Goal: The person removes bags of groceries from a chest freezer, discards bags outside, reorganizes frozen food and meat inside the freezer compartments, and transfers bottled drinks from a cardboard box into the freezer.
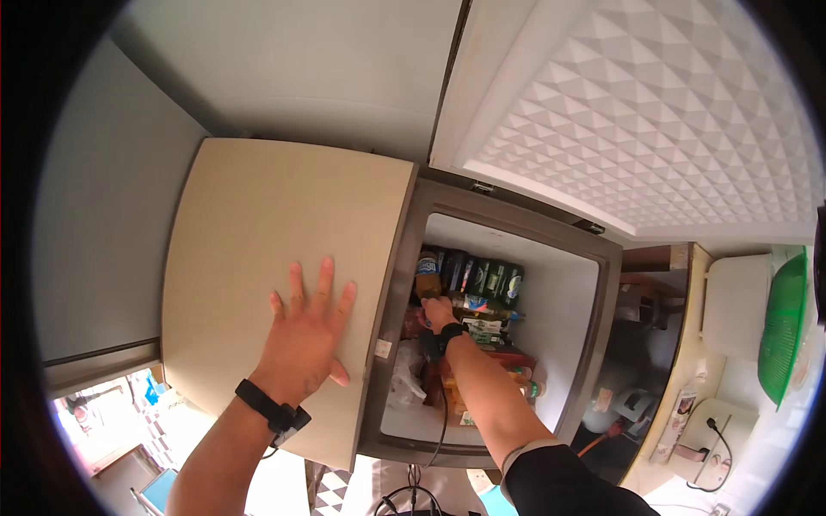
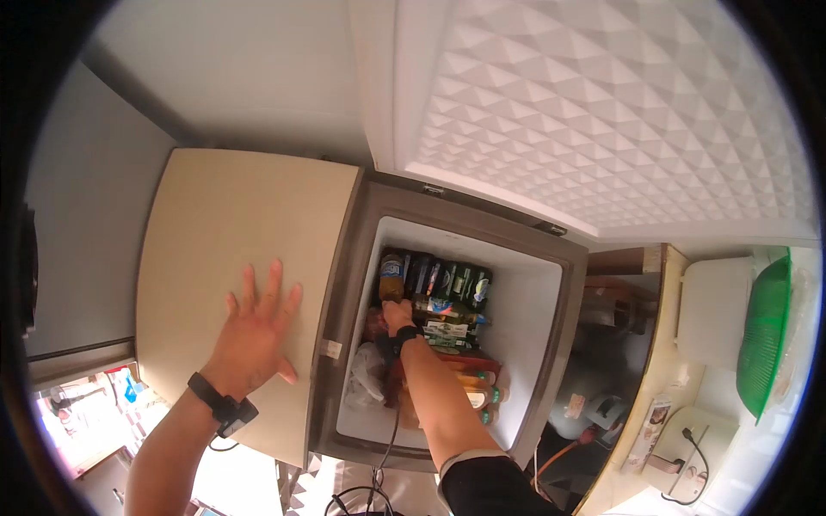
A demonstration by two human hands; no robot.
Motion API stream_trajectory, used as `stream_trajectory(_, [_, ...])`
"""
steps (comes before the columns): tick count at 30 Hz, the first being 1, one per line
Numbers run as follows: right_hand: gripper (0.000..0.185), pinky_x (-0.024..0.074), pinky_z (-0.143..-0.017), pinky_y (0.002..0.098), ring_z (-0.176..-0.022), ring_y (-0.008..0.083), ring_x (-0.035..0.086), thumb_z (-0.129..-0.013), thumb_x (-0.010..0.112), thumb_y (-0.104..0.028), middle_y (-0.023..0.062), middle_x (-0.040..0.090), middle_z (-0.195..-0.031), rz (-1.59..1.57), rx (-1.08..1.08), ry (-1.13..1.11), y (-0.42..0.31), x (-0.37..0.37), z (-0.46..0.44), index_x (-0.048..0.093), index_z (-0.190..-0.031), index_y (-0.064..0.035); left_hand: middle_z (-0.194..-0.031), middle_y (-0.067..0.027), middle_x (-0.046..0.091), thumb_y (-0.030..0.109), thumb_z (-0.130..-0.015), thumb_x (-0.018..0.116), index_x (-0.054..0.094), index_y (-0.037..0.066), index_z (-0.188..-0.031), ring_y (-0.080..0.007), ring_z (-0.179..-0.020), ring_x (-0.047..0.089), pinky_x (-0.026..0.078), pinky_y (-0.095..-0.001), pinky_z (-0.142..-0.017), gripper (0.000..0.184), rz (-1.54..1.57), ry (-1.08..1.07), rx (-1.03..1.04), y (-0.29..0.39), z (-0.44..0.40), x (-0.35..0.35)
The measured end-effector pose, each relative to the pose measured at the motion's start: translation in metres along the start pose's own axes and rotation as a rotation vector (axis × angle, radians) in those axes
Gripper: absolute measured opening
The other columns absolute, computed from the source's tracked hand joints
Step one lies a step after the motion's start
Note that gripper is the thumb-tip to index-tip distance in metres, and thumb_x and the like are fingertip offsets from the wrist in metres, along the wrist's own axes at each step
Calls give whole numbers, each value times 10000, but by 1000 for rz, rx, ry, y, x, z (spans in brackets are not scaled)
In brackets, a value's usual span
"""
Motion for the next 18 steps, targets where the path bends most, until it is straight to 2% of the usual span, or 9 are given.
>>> stream_trajectory(4, [348, 508, -503, 442, -656, 259, 646, -953, 664, -127, 114, 646, -865, -102, 6, 7, 0, 14, 6, 504, -1255, -65, -1694, -258, 86, 376, -523, 976, 337, 85, -1593, -582, -1513, 130, 353, -703, -1138, 1279, 7, 7, 7, 1, -1, 0])
stream_trajectory(7, [413, 542, -640, 471, -763, 299, 689, -928, 673, -95, 106, 682, -958, 2, -5, 13, 4, 20, -6, 523, -1312, -70, -1692, -261, 92, 374, -518, 976, 349, 85, -1587, -586, -1512, 131, 352, -704, -1139, 1273, 12, 13, 11, 0, -2, 0])
stream_trajectory(8, [426, 545, -694, 464, -802, 308, 695, -915, 685, -99, 109, 691, -994, 316, -156, -110, 12, 23, -32, 541, -1315, -73, -1692, -263, 95, 375, -514, 976, 353, 86, -1586, -586, -1512, 130, 350, -704, -1140, 1273, 17, 13, 13, 1, -2, 0])
stream_trajectory(10, [452, 551, -800, 450, -880, 326, 707, -889, 709, -105, 116, 709, -1067, 1361, -799, -136, 8, 44, -38, 576, -1321, -77, -1691, -263, 98, 381, -514, 974, 353, 88, -1587, -587, -1512, 130, 352, -704, -1139, 1274, 13, 16, 14, 1, -2, -2])
stream_trajectory(11, [466, 554, -854, 443, -918, 335, 713, -876, 721, -108, 120, 718, -1103, 1567, -822, -166, 13, 48, -35, 594, -1323, -80, -1690, -264, 102, 387, -514, 972, 352, 90, -1588, -588, -1511, 130, 354, -703, -1138, 1275, 12, 18, 16, 2, -2, -3])
stream_trajectory(12, [430, 572, -855, 430, -949, 330, 725, -884, 677, -80, 94, 732, -1105, 1661, -618, -353, 25, 47, -41, 618, -1309, -89, -1690, -264, 102, 387, -514, 972, 352, 90, -1588, -588, -1511, 130, 354, -703, -1138, 1275, 6, 16, 14, 1, -3, -3])
stream_trajectory(13, [430, 572, -855, 430, -949, 330, 725, -884, 677, -80, 94, 732, -1105, 1654, -620, -355, 22, 43, -38, 618, -1309, -89, -1690, -266, 99, 390, -513, 970, 350, 91, -1589, -590, -1510, 132, 354, -702, -1137, 1278, 5, 16, 20, 2, -3, -3])
stream_trajectory(15, [231, 571, -892, 428, -1004, 325, 715, -904, 629, -138, 125, 734, -1158, 1692, -906, -479, 21, 40, -25, 739, -1105, -103, -1691, -267, 96, 393, -512, 968, 347, 93, -1591, -593, -1509, 134, 355, -702, -1137, 1281, 3, 8, 28, 2, -4, -1])
stream_trajectory(18, [328, 549, -948, 433, -1048, 350, 699, -689, 788, -107, 140, 749, -1088, 1772, -946, -369, 68, 29, -95, 787, -1017, -120, -1691, -273, 83, 391, -520, 964, 342, 93, -1595, -598, -1505, 141, 356, -700, -1136, 1277, 6, -2, 34, 2, -4, 0])
Point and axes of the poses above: each hand's wrist, its own z-axis away from the middle knuckle, its own x-axis out of the palm, y = z × x, the point moved 7 cm from there along -z, towards the middle knuckle
